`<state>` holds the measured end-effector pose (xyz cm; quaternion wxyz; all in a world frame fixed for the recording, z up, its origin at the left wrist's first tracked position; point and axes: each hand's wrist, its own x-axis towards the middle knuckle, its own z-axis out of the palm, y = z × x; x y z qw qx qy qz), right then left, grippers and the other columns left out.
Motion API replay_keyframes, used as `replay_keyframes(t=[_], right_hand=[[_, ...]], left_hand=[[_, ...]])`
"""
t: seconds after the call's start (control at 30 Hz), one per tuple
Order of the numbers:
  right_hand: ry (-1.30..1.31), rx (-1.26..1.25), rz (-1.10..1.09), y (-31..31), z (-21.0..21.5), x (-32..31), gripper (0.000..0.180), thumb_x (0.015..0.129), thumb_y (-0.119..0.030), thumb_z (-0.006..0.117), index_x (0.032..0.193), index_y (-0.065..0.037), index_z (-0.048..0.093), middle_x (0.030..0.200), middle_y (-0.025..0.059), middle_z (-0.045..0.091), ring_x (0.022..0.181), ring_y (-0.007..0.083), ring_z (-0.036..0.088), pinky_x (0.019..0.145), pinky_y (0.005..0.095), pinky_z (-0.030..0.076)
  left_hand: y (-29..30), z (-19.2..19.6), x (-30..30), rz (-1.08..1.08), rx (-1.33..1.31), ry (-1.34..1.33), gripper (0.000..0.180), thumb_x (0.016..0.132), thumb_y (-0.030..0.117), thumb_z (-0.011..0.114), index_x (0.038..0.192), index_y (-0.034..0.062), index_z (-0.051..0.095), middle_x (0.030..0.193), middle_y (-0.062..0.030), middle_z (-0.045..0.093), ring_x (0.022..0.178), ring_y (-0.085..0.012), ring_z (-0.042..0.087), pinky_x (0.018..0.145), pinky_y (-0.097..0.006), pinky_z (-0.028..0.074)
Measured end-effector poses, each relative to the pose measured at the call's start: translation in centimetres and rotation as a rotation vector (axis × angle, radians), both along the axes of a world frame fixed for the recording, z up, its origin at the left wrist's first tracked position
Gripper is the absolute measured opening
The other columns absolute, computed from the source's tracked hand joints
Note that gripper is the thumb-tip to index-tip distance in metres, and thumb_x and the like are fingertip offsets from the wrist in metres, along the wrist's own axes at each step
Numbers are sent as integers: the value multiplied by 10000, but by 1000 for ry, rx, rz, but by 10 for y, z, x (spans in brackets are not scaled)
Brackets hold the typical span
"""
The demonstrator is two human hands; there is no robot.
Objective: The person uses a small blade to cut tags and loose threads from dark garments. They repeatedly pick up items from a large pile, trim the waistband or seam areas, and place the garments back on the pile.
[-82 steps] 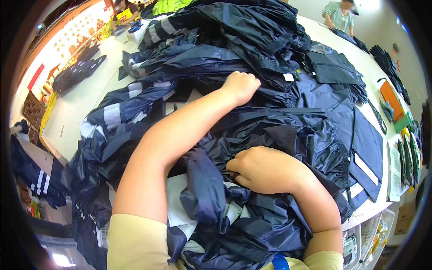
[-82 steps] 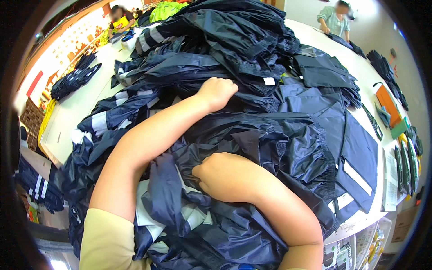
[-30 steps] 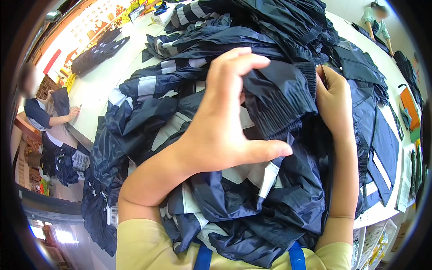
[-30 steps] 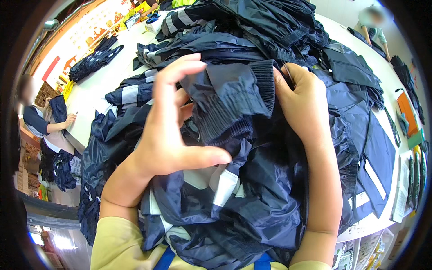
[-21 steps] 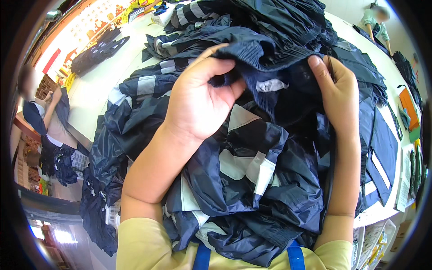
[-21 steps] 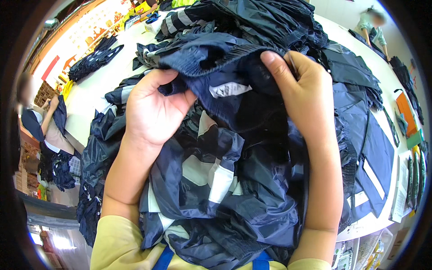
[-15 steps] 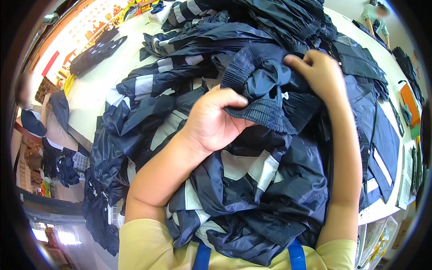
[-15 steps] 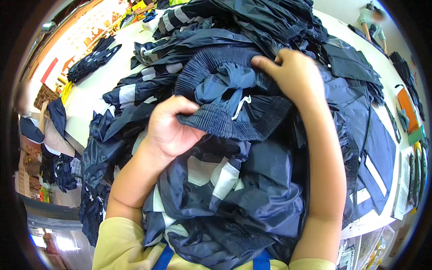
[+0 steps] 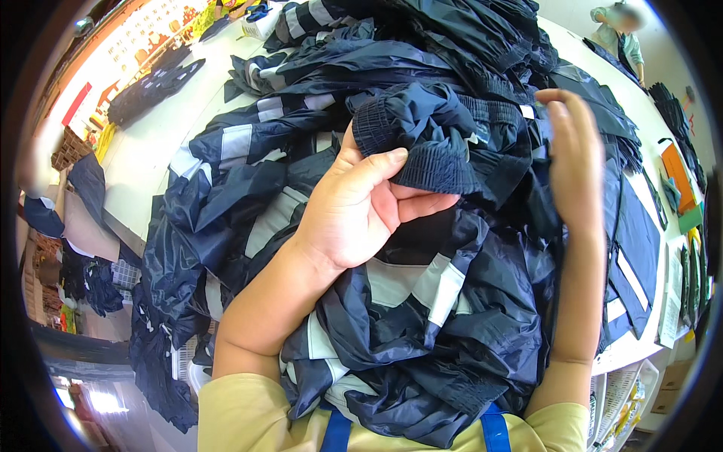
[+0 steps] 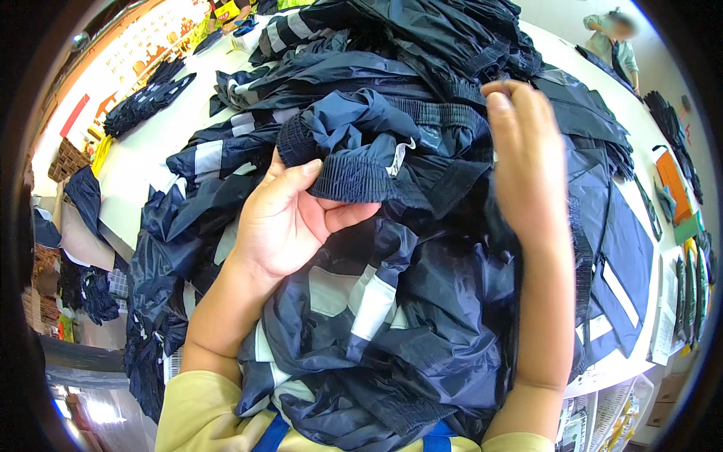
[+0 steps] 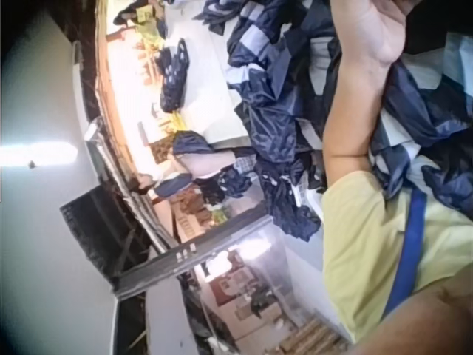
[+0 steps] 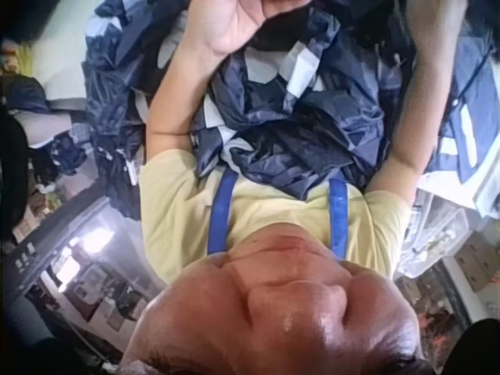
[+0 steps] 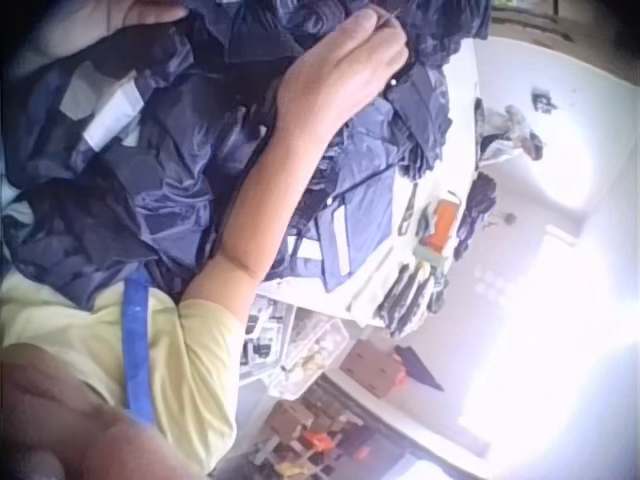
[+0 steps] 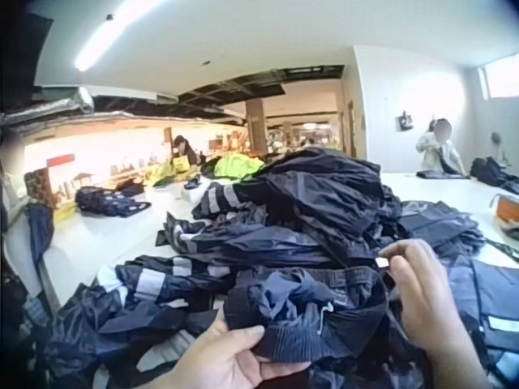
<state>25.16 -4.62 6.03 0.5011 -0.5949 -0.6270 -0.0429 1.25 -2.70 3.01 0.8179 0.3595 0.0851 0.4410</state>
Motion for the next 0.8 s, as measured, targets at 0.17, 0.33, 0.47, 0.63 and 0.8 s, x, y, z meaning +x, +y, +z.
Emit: replay_keyframes(t=[0.17,0.33,0.47,0.63,0.8], right_hand=[[-248,-67,321,-49,33,-27,400,919,-213,433,1214,28,558,803,69,447,713,162,414,650,249,335],[-76,-124,371,-53,16,-40,307,830,-57,584,1127,23,580,811,69,506,717,155,473,665,249,391],[-169,-111,384,-53,20,-35,241,770,-40,673,1000,-2,609,794,72,555,646,149,507,592,245,420],[-171,-148,422,-55,21,-40,305,687,-17,740,979,-4,653,830,86,600,668,161,609,574,261,486],[-224,-53,463,-51,18,-39,329,669,-24,759,981,9,660,821,116,629,697,215,636,604,267,505]], left_hand=[[-8,4,5,139,78,59,528,840,-41,605,1270,169,381,1188,-80,560,1058,-254,603,876,-452,533],[-15,2,7,233,152,56,545,808,-91,606,1254,142,397,1142,-63,569,1015,-209,608,831,-401,549],[-13,-1,3,242,192,74,540,804,-100,604,1250,130,403,1101,-52,577,940,-175,614,730,-344,548],[-14,-4,2,246,188,76,546,806,-102,606,1254,136,402,1087,-48,579,893,-155,611,664,-313,529],[-16,-1,4,223,167,76,552,809,-93,610,1260,142,393,1078,-48,581,888,-156,611,674,-319,532]])
